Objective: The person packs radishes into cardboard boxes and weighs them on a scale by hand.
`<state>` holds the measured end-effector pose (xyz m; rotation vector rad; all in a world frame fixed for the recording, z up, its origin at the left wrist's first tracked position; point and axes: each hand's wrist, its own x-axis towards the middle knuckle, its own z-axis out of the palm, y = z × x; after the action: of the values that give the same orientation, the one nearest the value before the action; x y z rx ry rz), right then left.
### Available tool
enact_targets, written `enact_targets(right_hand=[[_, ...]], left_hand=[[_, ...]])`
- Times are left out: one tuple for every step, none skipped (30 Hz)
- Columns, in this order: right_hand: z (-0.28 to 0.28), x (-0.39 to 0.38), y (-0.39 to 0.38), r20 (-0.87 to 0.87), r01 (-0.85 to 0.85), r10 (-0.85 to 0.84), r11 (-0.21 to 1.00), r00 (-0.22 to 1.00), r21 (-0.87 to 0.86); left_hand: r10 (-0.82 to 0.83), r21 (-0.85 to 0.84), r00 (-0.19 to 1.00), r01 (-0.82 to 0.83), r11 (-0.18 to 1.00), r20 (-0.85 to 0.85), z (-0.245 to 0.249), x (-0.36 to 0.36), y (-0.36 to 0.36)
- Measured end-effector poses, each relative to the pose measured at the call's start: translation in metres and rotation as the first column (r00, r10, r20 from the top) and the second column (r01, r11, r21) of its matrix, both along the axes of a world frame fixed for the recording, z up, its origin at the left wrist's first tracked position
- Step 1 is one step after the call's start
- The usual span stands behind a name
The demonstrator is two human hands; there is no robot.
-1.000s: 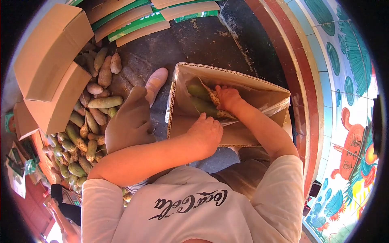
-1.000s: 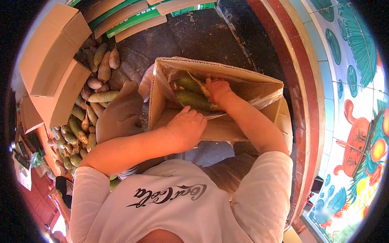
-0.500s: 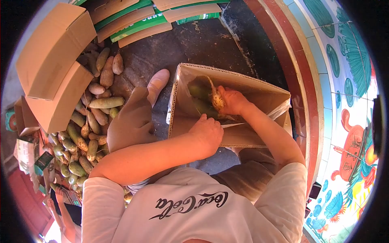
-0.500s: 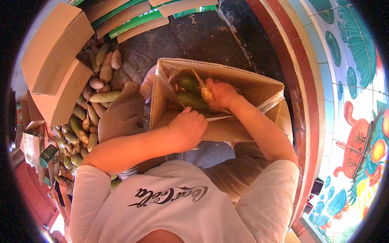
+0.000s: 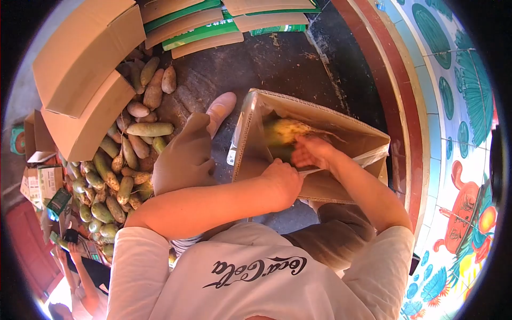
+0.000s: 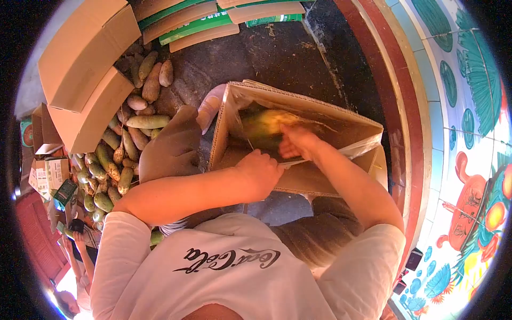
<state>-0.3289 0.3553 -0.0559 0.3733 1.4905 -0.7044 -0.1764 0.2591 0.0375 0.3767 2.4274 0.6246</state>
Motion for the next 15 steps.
enact_targets(right_hand=[[-0.004,-0.002,-0.002,0.041,-0.192,0.19,0.981,0.981,0.042],[-0.007,-0.005,-0.003,-0.188,-0.502,0.496,0.865,0.848,0.02],[0.009,-0.002,-0.014,-0.4,-0.75,0.708,0.657,0.582,0.072],[0.019,0.0,-0.019,-0.564,-0.9,0.794,0.393,0.228,0.189],[0.013,-0.001,-0.017,-0.702,-0.909,0.712,0.316,0.038,0.271],[0.003,-0.004,-0.014,-0.795,-0.895,0.585,0.254,-0.159,0.365],[-0.003,-0.005,-0.014,-0.837,-0.861,0.424,0.21,-0.347,0.463],[-0.011,-0.006,-0.016,-0.769,-0.862,0.549,0.162,-0.326,0.481],[-0.017,-0.005,-0.022,-0.683,-0.865,0.666,0.112,-0.301,0.49],[-0.023,-0.004,-0.027,-0.582,-0.869,0.766,0.061,-0.274,0.49],[-0.03,-0.004,-0.029,-0.558,-0.87,0.785,0.053,-0.267,0.491],[-0.038,-0.003,-0.031,-0.533,-0.871,0.805,0.042,-0.261,0.489],[-0.045,-0.003,-0.031,-0.507,-0.872,0.823,0.031,-0.255,0.489],[-0.051,-0.004,-0.03,-0.549,-0.898,0.817,0.094,-0.177,0.43],[-0.052,-0.005,-0.029,-0.585,-0.916,0.806,0.157,-0.097,0.368]], left_hand=[[0.007,0.001,1.0,-0.007,1.0,-0.016,0.001,-0.002,-0.002],[0.016,0.004,1.0,-0.016,1.0,-0.027,0.002,-0.004,-0.003],[0.021,0.009,0.999,-0.021,1.0,-0.037,0.003,-0.004,-0.003],[0.022,0.012,0.998,-0.022,1.0,-0.055,0.001,-0.002,-0.001],[0.023,0.013,0.997,-0.022,1.0,-0.076,-0.004,0.0,0.001],[0.023,0.01,0.995,-0.022,1.0,-0.099,-0.006,0.001,0.002],[0.03,0.004,0.994,-0.03,1.0,-0.102,-0.006,0.0,0.001],[0.034,-0.001,0.994,-0.034,0.999,-0.102,-0.006,0.001,0.001],[0.037,-0.001,0.994,-0.037,0.999,-0.1,-0.006,0.002,0.002],[0.042,0.004,0.994,-0.042,0.999,-0.1,-0.005,0.003,0.002],[0.047,0.008,0.994,-0.047,0.999,-0.103,-0.005,0.003,0.0],[0.054,0.013,0.993,-0.053,0.998,-0.103,-0.005,0.003,0.0],[0.055,0.007,0.992,-0.054,0.999,-0.11,-0.006,0.004,0.0],[0.054,0.001,0.992,-0.055,0.999,-0.118,-0.006,0.004,0.001],[0.053,-0.004,0.991,-0.054,0.999,-0.127,-0.005,0.003,0.002]])
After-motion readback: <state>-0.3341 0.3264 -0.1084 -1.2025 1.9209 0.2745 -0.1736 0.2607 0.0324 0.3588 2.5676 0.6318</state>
